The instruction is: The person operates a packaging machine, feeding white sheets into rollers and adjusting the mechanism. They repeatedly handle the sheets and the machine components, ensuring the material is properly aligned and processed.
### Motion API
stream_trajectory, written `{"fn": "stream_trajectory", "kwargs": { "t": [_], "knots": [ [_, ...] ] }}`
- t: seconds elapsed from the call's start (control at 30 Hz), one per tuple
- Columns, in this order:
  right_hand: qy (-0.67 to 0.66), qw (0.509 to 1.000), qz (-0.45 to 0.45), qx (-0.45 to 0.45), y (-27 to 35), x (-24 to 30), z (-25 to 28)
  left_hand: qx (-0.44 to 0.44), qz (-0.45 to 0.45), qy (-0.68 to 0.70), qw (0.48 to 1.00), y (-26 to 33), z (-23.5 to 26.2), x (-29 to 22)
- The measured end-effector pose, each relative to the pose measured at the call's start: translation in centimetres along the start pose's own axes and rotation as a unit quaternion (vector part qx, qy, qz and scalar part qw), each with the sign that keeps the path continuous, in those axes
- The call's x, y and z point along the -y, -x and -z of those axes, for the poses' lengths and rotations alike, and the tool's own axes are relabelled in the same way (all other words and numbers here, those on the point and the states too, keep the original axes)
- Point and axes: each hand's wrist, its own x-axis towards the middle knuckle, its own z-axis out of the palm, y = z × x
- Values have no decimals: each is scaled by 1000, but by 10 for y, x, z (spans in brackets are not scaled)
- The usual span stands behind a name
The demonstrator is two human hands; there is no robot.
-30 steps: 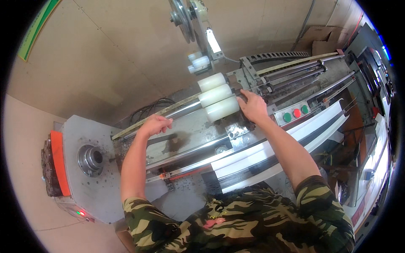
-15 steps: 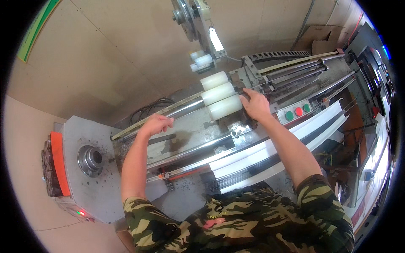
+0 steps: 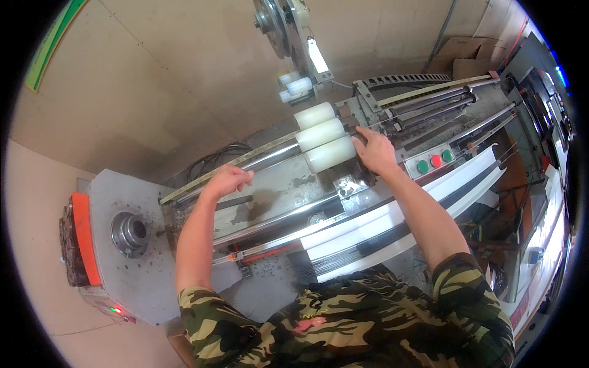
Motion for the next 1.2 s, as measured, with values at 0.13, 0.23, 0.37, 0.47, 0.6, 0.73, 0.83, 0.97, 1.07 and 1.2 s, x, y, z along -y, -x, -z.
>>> {"fn": "stream_trajectory", "kwargs": {
  "t": [0.13,0.23,0.37,0.47,0.6,0.73,0.83,0.97,1.07,1.2],
  "knots": [
    [2,1000,-3,2,1,2,0,-8,-18,8,1000,2,-1,4],
    [10,1000,-6,1,1,0,-1,-11,-36,10,999,0,-2,7],
    [13,1000,1,-3,1,-2,-3,-5,-25,22,999,-1,-1,11],
    [7,1000,-19,8,2,5,0,-6,-23,22,999,0,0,12],
    [10,1000,-2,-7,3,3,-1,-6,-20,26,999,-1,0,14],
    [16,1000,11,-20,2,-5,-7,-5,-13,10,1000,1,1,10],
    [19,1000,4,-18,1,-5,-8,-4,-15,19,1000,0,1,16],
    [16,999,13,-26,4,-2,-6,-7,-24,14,1000,0,1,16],
    [14,999,13,-27,2,-5,-9,-12,-49,20,999,-3,1,23],
    [13,1000,3,-16,3,0,-4,-11,-30,6,999,1,2,17]
  ]
}}
